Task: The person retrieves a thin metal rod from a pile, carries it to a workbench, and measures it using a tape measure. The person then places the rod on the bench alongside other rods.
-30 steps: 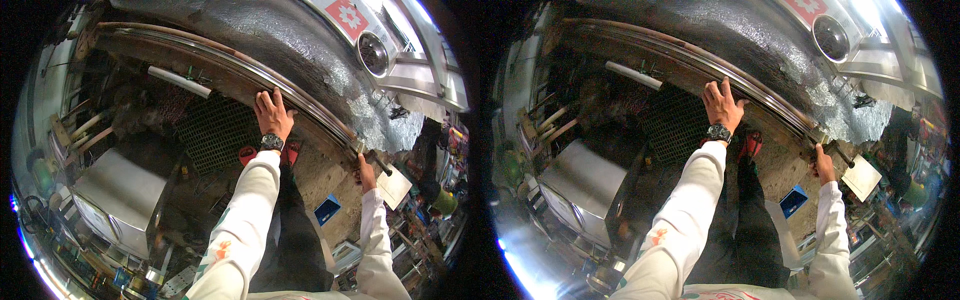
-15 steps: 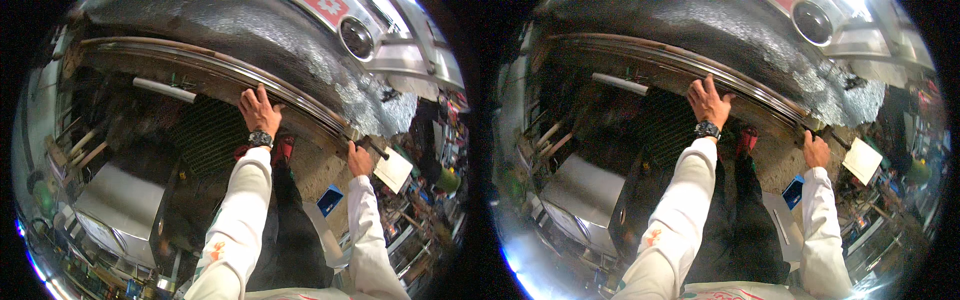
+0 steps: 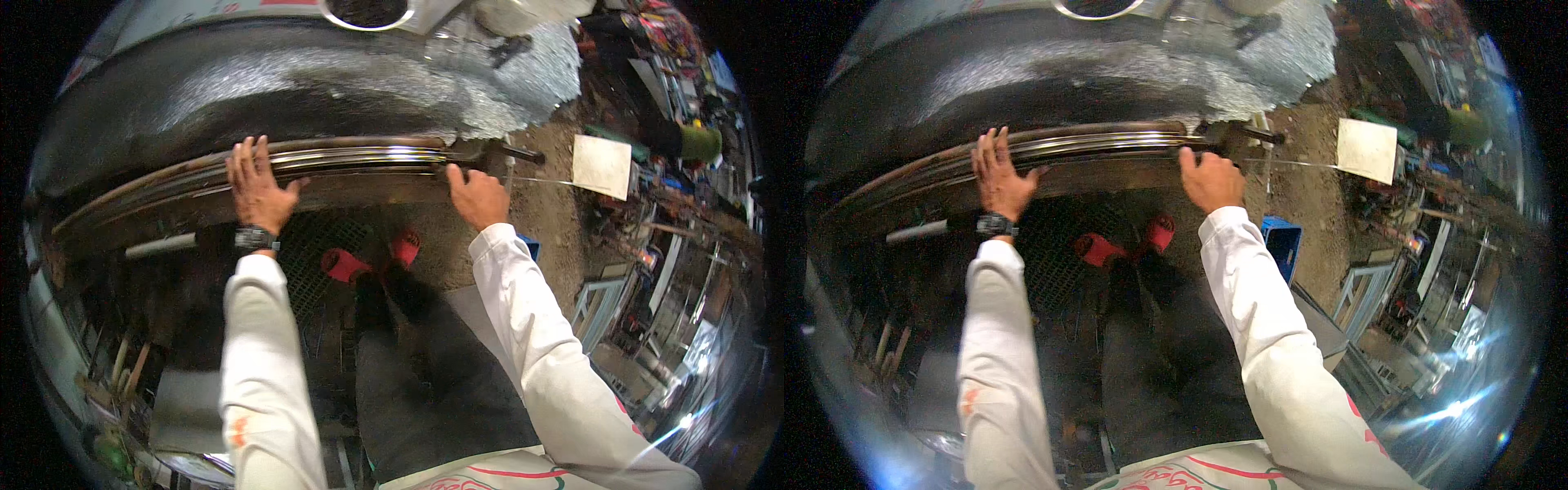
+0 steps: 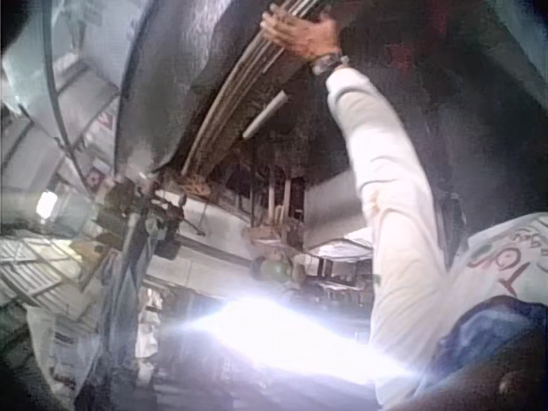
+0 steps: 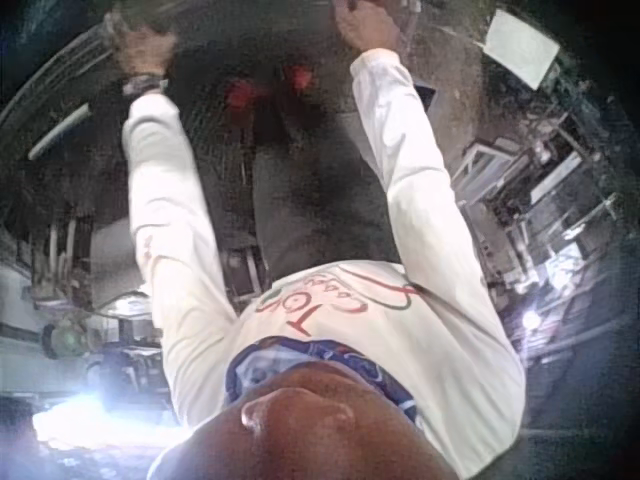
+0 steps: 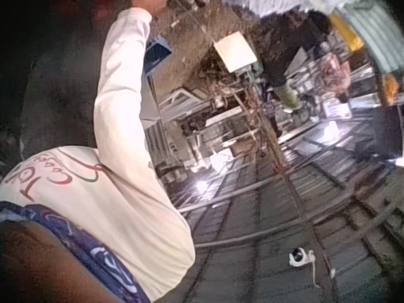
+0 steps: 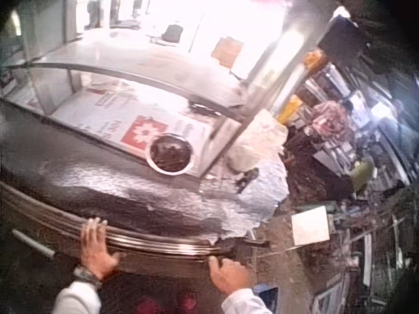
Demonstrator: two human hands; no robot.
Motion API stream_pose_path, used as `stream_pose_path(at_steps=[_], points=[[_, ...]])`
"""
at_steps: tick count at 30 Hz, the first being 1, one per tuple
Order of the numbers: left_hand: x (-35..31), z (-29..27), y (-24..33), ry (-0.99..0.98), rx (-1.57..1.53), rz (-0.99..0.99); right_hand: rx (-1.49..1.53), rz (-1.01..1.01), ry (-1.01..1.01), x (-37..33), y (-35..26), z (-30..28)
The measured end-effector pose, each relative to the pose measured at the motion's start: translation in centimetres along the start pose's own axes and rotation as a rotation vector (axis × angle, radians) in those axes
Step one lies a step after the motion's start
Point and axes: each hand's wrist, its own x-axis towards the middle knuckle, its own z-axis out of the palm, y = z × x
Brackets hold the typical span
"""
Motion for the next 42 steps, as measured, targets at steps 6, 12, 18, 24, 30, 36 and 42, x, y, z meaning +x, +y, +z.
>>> stream_pose_path(at_steps=[6, 12, 18, 24, 30, 36, 42], points=[[5.1, -1.7, -2.4, -0.536, 0.090, 0.145, 0.419, -0.536, 0.079, 2.7, 4.9, -5.9], [5.5, -0.4, -3.2, -0.478, 0.044, 0.222, 1.212, -0.774, 0.048, 12.7, 10.6, -10.0], [5.1, 0.2, -3.7, -0.420, 0.092, 0.293, 1.376, -0.770, -0.510, 13.9, 13.0, -3.3], [4.7, 0.8, -5.3, -0.424, 0.137, 0.270, 1.445, -0.770, -0.251, 12.0, 13.2, -1.2], [4.9, 1.5, -6.4, -0.453, 0.142, 0.288, 1.461, -0.687, -0.007, 11.5, 13.2, 0.0], [4.9, 1.3, -5.2, -0.403, 0.137, 0.324, 1.536, -0.581, 0.169, 11.2, 13.4, 1.1], [4.8, 0.4, -3.9, -0.441, 0.107, 0.272, 1.695, -0.439, 0.308, 10.0, 14.2, 2.3]])
